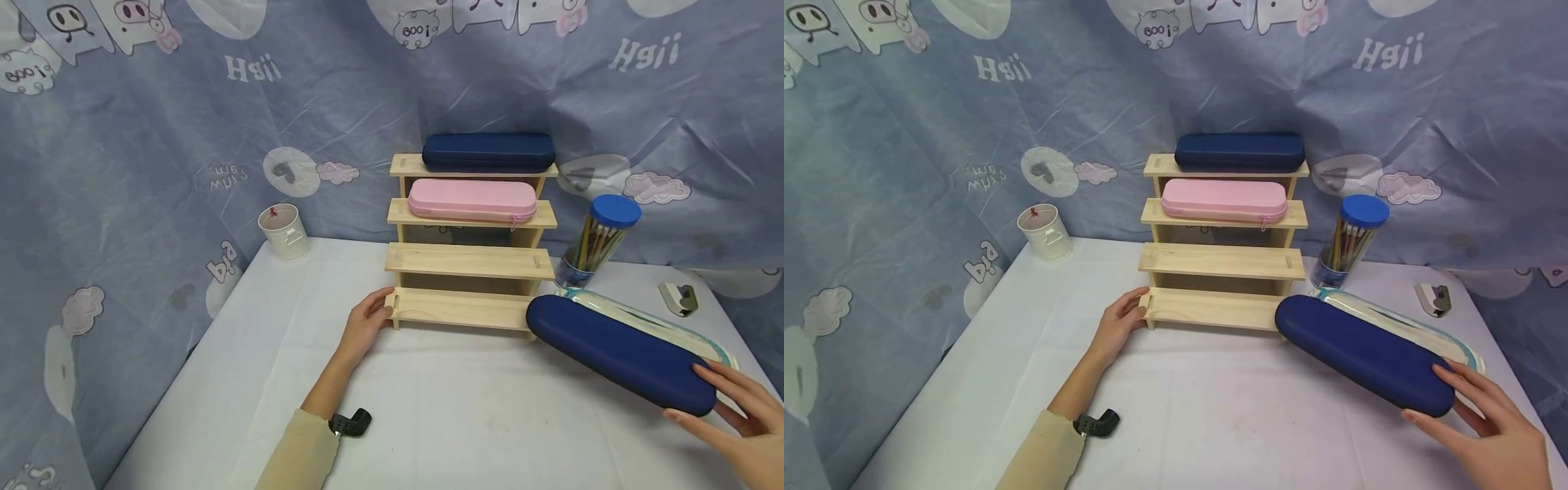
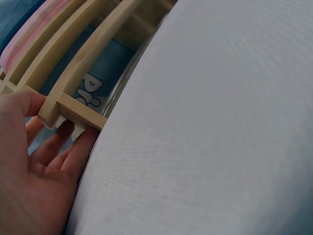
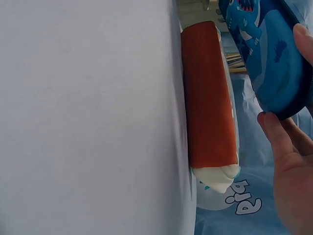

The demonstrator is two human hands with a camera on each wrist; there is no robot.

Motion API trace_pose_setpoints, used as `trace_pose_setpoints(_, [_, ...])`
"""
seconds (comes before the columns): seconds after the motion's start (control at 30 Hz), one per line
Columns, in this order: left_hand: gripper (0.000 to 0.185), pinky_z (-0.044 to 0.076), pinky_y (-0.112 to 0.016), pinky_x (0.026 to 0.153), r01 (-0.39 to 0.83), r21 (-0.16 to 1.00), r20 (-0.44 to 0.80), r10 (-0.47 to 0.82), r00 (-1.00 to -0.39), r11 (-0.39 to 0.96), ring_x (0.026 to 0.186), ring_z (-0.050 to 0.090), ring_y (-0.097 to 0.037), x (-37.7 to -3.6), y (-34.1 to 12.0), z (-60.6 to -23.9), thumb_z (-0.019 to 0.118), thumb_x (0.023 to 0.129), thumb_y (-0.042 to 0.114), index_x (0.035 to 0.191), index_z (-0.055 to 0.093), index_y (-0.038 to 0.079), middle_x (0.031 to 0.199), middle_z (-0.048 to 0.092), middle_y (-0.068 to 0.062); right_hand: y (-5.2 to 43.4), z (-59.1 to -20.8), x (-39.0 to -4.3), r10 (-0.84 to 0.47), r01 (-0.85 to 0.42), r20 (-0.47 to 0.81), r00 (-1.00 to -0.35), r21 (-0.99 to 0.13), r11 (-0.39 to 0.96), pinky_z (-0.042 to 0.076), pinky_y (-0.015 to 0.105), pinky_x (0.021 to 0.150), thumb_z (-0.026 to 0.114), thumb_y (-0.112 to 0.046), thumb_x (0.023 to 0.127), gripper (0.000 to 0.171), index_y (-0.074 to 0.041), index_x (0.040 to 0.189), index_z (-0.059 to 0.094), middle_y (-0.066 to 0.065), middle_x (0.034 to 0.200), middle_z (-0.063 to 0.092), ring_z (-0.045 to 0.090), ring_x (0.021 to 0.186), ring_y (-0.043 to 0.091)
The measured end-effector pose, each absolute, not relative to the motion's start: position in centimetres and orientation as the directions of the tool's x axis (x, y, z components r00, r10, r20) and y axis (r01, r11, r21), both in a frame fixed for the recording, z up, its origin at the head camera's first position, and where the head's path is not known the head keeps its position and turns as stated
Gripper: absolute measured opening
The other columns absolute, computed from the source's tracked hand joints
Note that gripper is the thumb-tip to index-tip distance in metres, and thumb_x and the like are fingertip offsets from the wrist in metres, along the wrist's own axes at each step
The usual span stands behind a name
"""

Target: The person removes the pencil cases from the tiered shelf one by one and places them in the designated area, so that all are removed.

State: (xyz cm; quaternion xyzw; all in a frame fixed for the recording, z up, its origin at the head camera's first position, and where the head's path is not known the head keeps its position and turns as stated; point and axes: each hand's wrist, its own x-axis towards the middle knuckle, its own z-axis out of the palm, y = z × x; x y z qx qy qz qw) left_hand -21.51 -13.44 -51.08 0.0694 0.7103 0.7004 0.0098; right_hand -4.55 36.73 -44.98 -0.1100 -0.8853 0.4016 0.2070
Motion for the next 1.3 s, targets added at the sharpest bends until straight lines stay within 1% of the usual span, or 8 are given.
trace_pose_setpoints(0.27, [0.038, 0.055, -0.034, 0.082, 0.094, 0.995, 0.093, 0.112, -0.989, 0.011, 0.109, 0.061, -0.021, -21.7, -13.5, -51.0, 0.058, 0.095, 0.018, 0.133, 0.057, 0.023, 0.129, 0.058, -0.004, 37.7, -45.7, -4.1, 0.388, 0.057, 0.263, -0.883, -0.76, 0.647, 0.031, -0.001, 0.086, 0.078, 0.006, 0.075, 0.08, -0.008, 0.144, 0.042, -0.005, 0.149, 0.031, 0.026, 0.132, -0.001])
trace_pose_setpoints(0.37, [0.038, 0.055, -0.034, 0.083, 0.093, 0.996, 0.091, 0.113, -0.989, 0.01, 0.109, 0.061, -0.021, -21.6, -13.6, -51.0, 0.058, 0.095, 0.018, 0.132, 0.057, 0.023, 0.129, 0.058, -0.004, 38.3, -45.8, -3.9, 0.405, 0.102, 0.234, -0.884, -0.749, 0.654, 0.028, -0.001, 0.088, 0.078, 0.0, 0.077, 0.08, -0.01, 0.146, 0.038, -0.008, 0.151, 0.026, 0.022, 0.132, -0.003])
trace_pose_setpoints(0.6, [0.039, 0.055, -0.034, 0.082, 0.094, 0.995, 0.091, 0.109, -0.99, 0.017, 0.109, 0.061, -0.021, -21.6, -13.6, -51.0, 0.058, 0.095, 0.017, 0.133, 0.057, 0.023, 0.129, 0.058, -0.004, 39.5, -46.5, -3.5, 0.403, 0.189, 0.149, -0.903, -0.706, 0.683, 0.026, -0.003, 0.086, 0.079, -0.014, 0.08, 0.084, -0.01, 0.148, 0.031, -0.005, 0.156, 0.015, 0.013, 0.137, -0.001])
trace_pose_setpoints(0.77, [0.039, 0.055, -0.035, 0.083, 0.097, 0.995, 0.095, 0.111, -0.989, 0.011, 0.109, 0.061, -0.021, -21.6, -13.7, -51.1, 0.059, 0.095, 0.018, 0.133, 0.057, 0.023, 0.129, 0.058, -0.004, 40.1, -46.8, -3.5, 0.404, 0.189, 0.132, -0.905, -0.727, 0.66, 0.026, -0.004, 0.086, 0.078, -0.013, 0.081, 0.084, -0.012, 0.149, 0.029, -0.012, 0.153, 0.016, 0.013, 0.135, -0.004])
trace_pose_setpoints(0.87, [0.038, 0.055, -0.035, 0.083, 0.091, 0.996, 0.089, 0.113, -0.99, 0.011, 0.109, 0.061, -0.02, -21.6, -13.7, -51.0, 0.059, 0.094, 0.018, 0.132, 0.058, 0.025, 0.128, 0.058, -0.003, 40.4, -47.1, -3.2, 0.409, 0.189, 0.126, -0.904, -0.74, 0.645, 0.026, -0.006, 0.081, 0.079, -0.012, 0.08, 0.084, -0.012, 0.148, 0.029, -0.016, 0.151, 0.018, 0.015, 0.134, -0.006])
trace_pose_setpoints(1.0, [0.037, 0.055, -0.034, 0.083, 0.093, 0.996, 0.091, 0.111, -0.99, 0.012, 0.108, 0.062, -0.019, -21.7, -13.7, -51.0, 0.059, 0.094, 0.018, 0.13, 0.058, 0.027, 0.127, 0.059, -0.002, 40.6, -47.5, -3.0, 0.416, 0.192, 0.122, -0.901, -0.749, 0.635, 0.027, -0.005, 0.08, 0.079, -0.011, 0.08, 0.084, -0.011, 0.148, 0.03, -0.015, 0.15, 0.02, 0.017, 0.133, -0.006])
trace_pose_setpoints(1.13, [0.037, 0.055, -0.035, 0.083, 0.102, 0.995, 0.101, 0.109, -0.989, 0.007, 0.109, 0.061, -0.021, -21.9, -13.7, -51.0, 0.059, 0.094, 0.018, 0.131, 0.058, 0.025, 0.127, 0.058, -0.003, 40.9, -47.8, -3.1, 0.401, 0.194, 0.115, -0.909, -0.734, 0.651, 0.027, -0.006, 0.08, 0.078, -0.012, 0.081, 0.084, -0.009, 0.148, 0.029, -0.009, 0.153, 0.017, 0.015, 0.135, -0.003])
trace_pose_setpoints(1.3, [0.038, 0.055, -0.035, 0.082, 0.096, 0.995, 0.095, 0.112, -0.989, 0.009, 0.109, 0.061, -0.021, -21.8, -13.6, -51.2, 0.059, 0.094, 0.019, 0.131, 0.058, 0.025, 0.127, 0.058, -0.003, 41.4, -47.9, -2.6, 0.379, 0.217, 0.09, -0.921, -0.69, 0.69, 0.02, -0.004, 0.09, 0.078, -0.018, 0.082, 0.086, -0.008, 0.149, 0.024, -0.006, 0.157, 0.008, 0.006, 0.136, -0.004])
